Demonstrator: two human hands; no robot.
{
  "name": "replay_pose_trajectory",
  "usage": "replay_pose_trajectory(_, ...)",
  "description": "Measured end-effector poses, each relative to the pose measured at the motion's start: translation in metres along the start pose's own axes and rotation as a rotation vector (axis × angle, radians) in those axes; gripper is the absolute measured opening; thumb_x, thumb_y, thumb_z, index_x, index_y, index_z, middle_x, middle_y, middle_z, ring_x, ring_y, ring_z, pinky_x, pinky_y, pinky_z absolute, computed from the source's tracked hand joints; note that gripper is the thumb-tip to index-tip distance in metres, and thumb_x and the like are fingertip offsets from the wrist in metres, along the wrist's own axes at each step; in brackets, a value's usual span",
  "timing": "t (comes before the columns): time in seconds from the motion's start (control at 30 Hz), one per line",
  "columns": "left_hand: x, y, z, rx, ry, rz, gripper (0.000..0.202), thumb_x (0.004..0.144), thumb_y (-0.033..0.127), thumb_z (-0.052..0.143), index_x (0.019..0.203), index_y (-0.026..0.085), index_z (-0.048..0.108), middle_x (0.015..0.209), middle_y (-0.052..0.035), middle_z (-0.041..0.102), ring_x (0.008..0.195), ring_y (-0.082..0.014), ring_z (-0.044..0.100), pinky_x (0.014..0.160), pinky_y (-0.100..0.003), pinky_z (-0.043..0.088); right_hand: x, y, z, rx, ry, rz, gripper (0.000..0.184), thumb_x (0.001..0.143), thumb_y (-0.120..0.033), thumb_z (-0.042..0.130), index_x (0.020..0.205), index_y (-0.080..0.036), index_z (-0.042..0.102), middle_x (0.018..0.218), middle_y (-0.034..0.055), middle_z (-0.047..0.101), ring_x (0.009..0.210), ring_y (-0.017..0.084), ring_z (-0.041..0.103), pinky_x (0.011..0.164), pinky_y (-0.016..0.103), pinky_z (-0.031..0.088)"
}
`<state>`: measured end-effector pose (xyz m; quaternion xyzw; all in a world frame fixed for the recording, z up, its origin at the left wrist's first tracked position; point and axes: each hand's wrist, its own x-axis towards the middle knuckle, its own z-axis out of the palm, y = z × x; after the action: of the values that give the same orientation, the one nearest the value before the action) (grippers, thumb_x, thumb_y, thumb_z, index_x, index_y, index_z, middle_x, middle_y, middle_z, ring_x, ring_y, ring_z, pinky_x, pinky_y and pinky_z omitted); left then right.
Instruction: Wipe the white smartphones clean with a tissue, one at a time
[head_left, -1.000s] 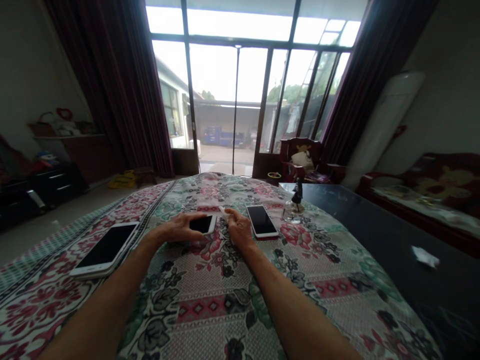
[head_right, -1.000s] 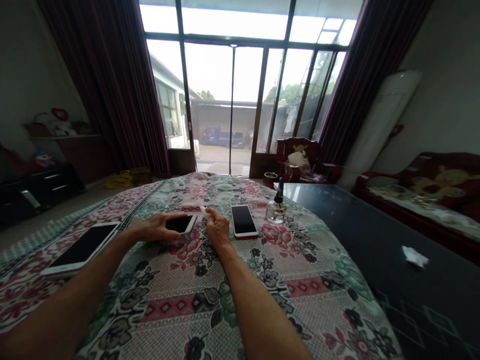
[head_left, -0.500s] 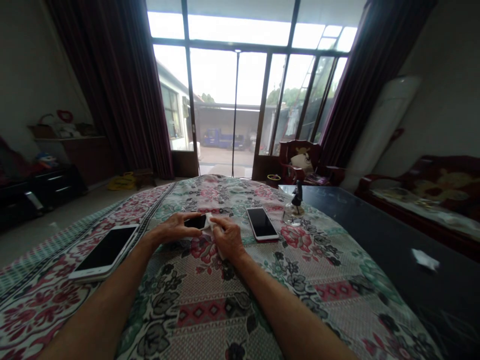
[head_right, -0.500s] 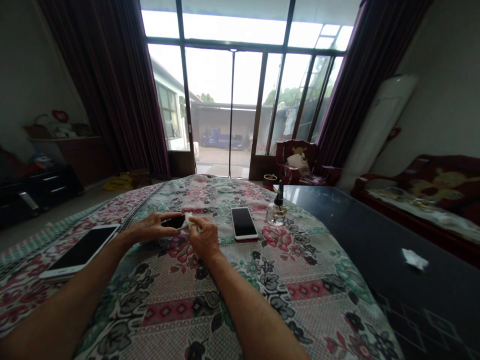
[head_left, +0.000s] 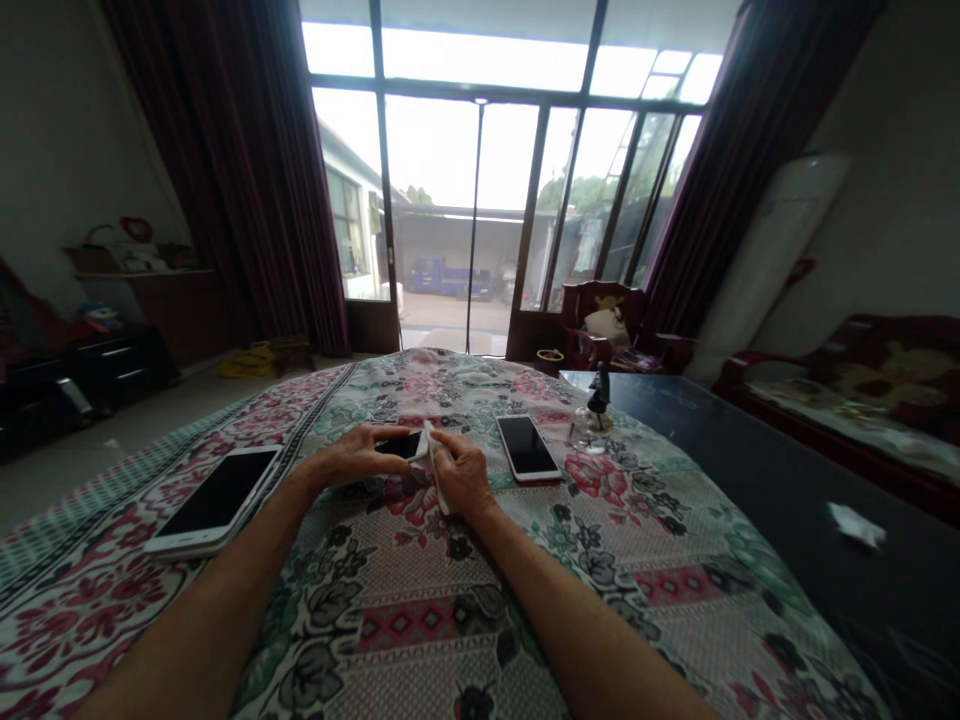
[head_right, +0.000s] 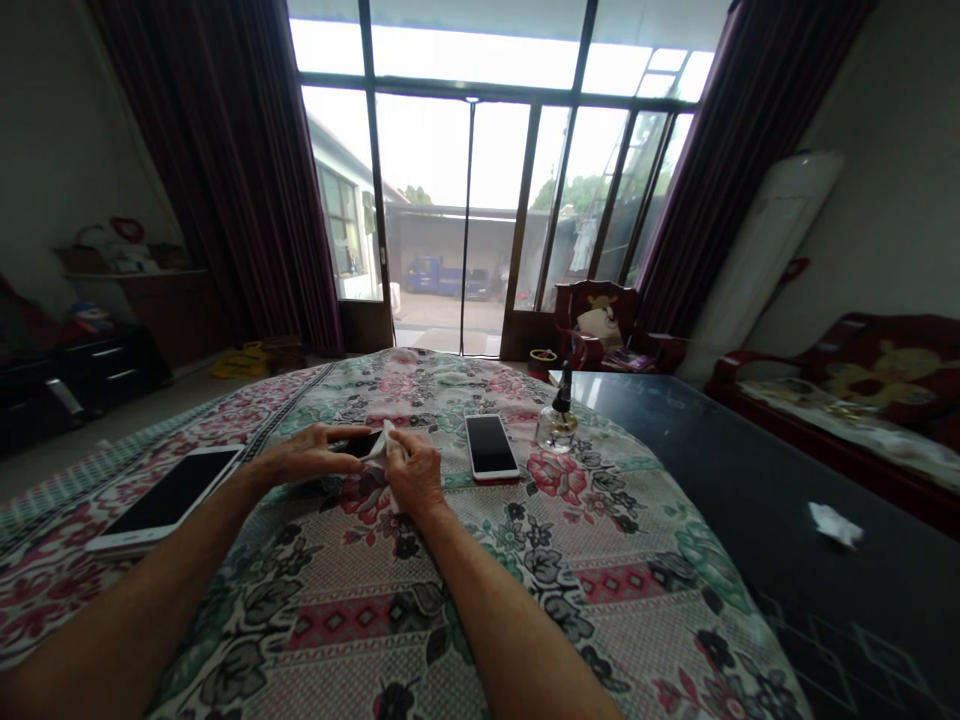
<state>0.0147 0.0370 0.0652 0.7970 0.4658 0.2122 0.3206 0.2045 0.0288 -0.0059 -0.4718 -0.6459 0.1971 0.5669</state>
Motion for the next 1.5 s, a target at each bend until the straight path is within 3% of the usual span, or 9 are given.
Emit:
replay_pose_trajectory(0.23, -0.002, -0.004, -0.004, 0.051, 0.082, -0.058, 0.063, 0.07, 0.041, 0.069, 0.13, 0.022, 0.06, 0.123, -0.0034, 0.068, 0.116, -0.0278, 0.059, 0.1, -0.036, 0.044, -0.004, -0.008, 0.0, 0.069, -0.014, -0.105, 0.03, 0.075, -0.01, 0.053, 0.094, -0.021, 0.074, 0.097, 0.0057, 0.073, 0.09, 0.017, 0.067, 0.085, 0.027, 0.052)
replay_pose_trajectory(0.53, 0.004, 0.001, 0.001, 0.05, -0.019, -0.008, 0.062, 0.067, 0.043, 0.071, 0.126, 0.026, 0.063, 0.116, -0.0006, 0.071, 0.112, -0.0265, 0.062, 0.098, -0.034, 0.045, 0.001, 0.003, 0.001, 0.024, 0.049, 0.03, 0.029, 0.08, -0.017, 0.052, 0.098, -0.021, 0.074, 0.102, 0.0053, 0.073, 0.098, 0.018, 0.066, 0.092, 0.029, 0.05)
replay_pose_trajectory(0.93, 0.004, -0.009, -0.002, 0.023, 0.078, -0.052, 0.063, 0.069, 0.041, 0.07, 0.128, 0.023, 0.062, 0.12, -0.0026, 0.069, 0.115, -0.0279, 0.06, 0.098, -0.035, 0.045, -0.005, -0.008, -0.002, 0.079, 0.014, -0.083, 0.031, 0.074, -0.012, 0.051, 0.092, -0.02, 0.075, 0.095, 0.0054, 0.073, 0.089, 0.017, 0.067, 0.085, 0.027, 0.052)
replay_pose_trajectory(1.27, 0.004, 0.001, 0.002, 0.035, -0.015, -0.032, 0.062, 0.067, 0.042, 0.07, 0.127, 0.026, 0.062, 0.121, 0.0003, 0.069, 0.118, -0.0273, 0.058, 0.1, -0.033, 0.043, 0.001, 0.002, -0.001, 0.106, 0.038, 0.09, 0.033, 0.077, -0.019, 0.05, 0.098, -0.017, 0.075, 0.099, 0.0072, 0.074, 0.093, 0.021, 0.068, 0.088, 0.031, 0.052)
replay_pose_trajectory(1.5, 0.003, -0.003, 0.0, 0.008, 0.023, -0.059, 0.063, 0.067, 0.041, 0.07, 0.127, 0.022, 0.062, 0.114, -0.001, 0.072, 0.111, -0.0268, 0.062, 0.092, -0.031, 0.047, -0.003, -0.002, -0.001, 0.101, 0.034, -0.037, 0.032, 0.072, -0.018, 0.051, 0.092, -0.018, 0.076, 0.094, 0.0067, 0.075, 0.089, 0.021, 0.068, 0.084, 0.032, 0.052)
